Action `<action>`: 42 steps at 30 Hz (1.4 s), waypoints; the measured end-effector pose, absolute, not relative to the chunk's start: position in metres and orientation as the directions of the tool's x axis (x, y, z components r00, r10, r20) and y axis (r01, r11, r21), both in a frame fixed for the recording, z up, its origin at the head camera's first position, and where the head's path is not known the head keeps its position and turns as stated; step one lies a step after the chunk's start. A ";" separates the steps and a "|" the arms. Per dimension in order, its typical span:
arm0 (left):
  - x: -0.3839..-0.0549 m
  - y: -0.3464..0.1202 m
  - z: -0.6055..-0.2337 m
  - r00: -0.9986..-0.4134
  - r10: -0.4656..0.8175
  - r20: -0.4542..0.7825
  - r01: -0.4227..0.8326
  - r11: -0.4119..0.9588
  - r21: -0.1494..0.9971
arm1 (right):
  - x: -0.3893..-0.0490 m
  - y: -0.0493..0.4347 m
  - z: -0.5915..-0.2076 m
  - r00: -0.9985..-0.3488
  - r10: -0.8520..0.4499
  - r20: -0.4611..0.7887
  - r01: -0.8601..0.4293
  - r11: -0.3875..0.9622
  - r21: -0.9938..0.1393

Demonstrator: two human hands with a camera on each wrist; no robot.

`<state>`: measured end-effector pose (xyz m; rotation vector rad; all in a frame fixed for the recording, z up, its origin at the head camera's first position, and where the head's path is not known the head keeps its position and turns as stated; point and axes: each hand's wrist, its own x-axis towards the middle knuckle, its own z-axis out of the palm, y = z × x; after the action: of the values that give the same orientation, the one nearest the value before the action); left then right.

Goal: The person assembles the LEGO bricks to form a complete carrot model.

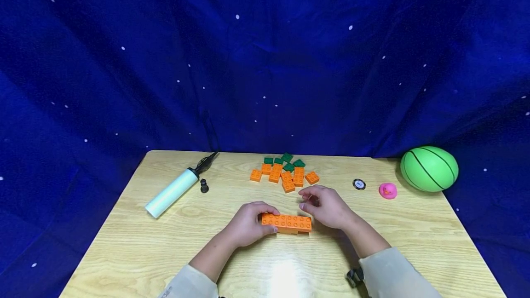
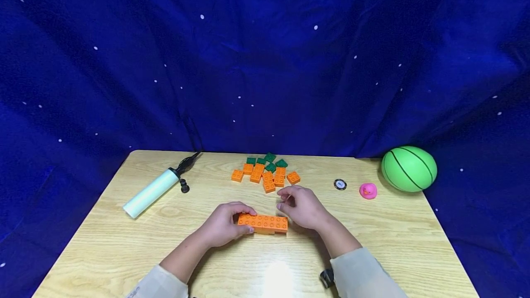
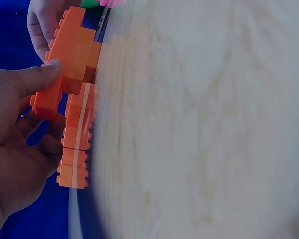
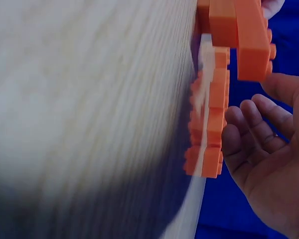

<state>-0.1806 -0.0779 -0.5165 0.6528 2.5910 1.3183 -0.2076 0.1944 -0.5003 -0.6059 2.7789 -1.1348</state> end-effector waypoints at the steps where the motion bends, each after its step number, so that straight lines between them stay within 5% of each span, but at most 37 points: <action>1: -0.180 -0.078 -0.517 -0.892 0.448 0.052 0.306 0.516 0.801 | -0.210 0.195 -0.501 -0.923 -0.377 0.076 -0.323 0.653 -0.686; 28: -0.181 -0.078 -0.519 -0.889 0.451 0.078 0.336 0.526 0.781 | -0.262 0.204 -0.520 -0.966 -0.178 0.185 -0.255 0.759 -0.600; 42: -0.181 -0.079 -0.517 -0.886 0.457 0.073 0.333 0.521 0.785 | -0.270 0.209 -0.521 -0.982 -0.149 0.119 -0.191 0.791 -0.581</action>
<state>-0.1808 -0.0787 -0.5174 0.6835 2.6135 1.3024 -0.2699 0.2093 -0.5209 -0.2883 3.0364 -0.9972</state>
